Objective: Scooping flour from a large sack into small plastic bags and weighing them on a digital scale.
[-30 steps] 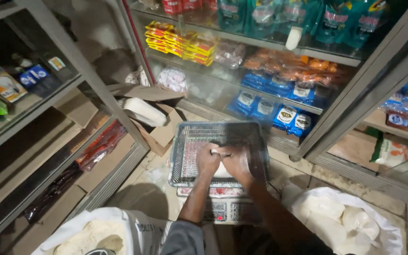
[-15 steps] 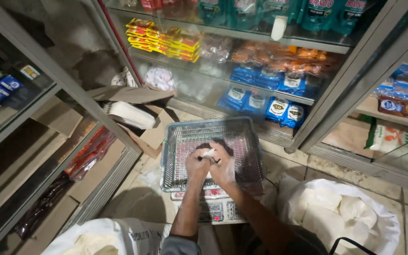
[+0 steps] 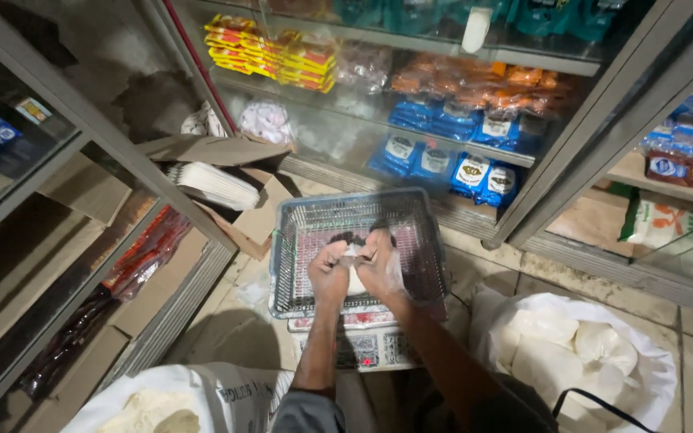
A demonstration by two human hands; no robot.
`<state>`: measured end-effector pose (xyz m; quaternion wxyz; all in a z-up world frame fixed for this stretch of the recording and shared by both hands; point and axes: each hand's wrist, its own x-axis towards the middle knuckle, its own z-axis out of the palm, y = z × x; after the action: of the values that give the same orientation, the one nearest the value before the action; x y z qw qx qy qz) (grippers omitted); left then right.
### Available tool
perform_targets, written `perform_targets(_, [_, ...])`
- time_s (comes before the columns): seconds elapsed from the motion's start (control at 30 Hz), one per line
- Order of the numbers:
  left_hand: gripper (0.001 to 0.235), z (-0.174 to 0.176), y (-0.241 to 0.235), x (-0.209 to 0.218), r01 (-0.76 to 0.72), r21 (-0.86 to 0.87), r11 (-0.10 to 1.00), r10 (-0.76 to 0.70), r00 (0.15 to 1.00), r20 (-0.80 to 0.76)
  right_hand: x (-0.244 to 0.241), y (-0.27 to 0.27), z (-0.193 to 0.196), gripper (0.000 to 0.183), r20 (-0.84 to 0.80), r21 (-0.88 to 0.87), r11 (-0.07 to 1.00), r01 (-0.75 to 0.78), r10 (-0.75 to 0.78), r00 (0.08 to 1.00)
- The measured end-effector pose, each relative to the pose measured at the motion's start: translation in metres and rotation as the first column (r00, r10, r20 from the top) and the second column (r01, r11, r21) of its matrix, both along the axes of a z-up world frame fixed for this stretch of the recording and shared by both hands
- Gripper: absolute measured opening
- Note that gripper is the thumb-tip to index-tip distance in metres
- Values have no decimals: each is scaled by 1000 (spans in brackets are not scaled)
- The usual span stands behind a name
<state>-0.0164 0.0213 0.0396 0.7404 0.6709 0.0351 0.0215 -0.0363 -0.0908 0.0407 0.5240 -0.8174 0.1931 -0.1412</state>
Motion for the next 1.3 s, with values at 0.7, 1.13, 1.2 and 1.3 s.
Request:
perform_targets(0.7, [36, -34, 17, 25, 230, -126, 965, -243, 964, -109, -1, -6, -17, 27, 327, -202, 960, -194, 253, 911])
perform_targets(1.13, [26, -12, 3, 15, 94, 457, 884, -65, 995, -80, -9, -3, -7, 4, -14, -778, 581, -238, 363, 932])
perform_targets(1.2, [35, 12, 9, 2, 139, 526, 839, -140, 989, -39, -8, -14, -11, 3, -54, -743, 604, -287, 373, 926])
perform_targets(1.3, [31, 12, 22, 0, 262, 551, 792, -349, 935, 56, -3, -31, -31, 13, 62, -344, 868, -357, 400, 914])
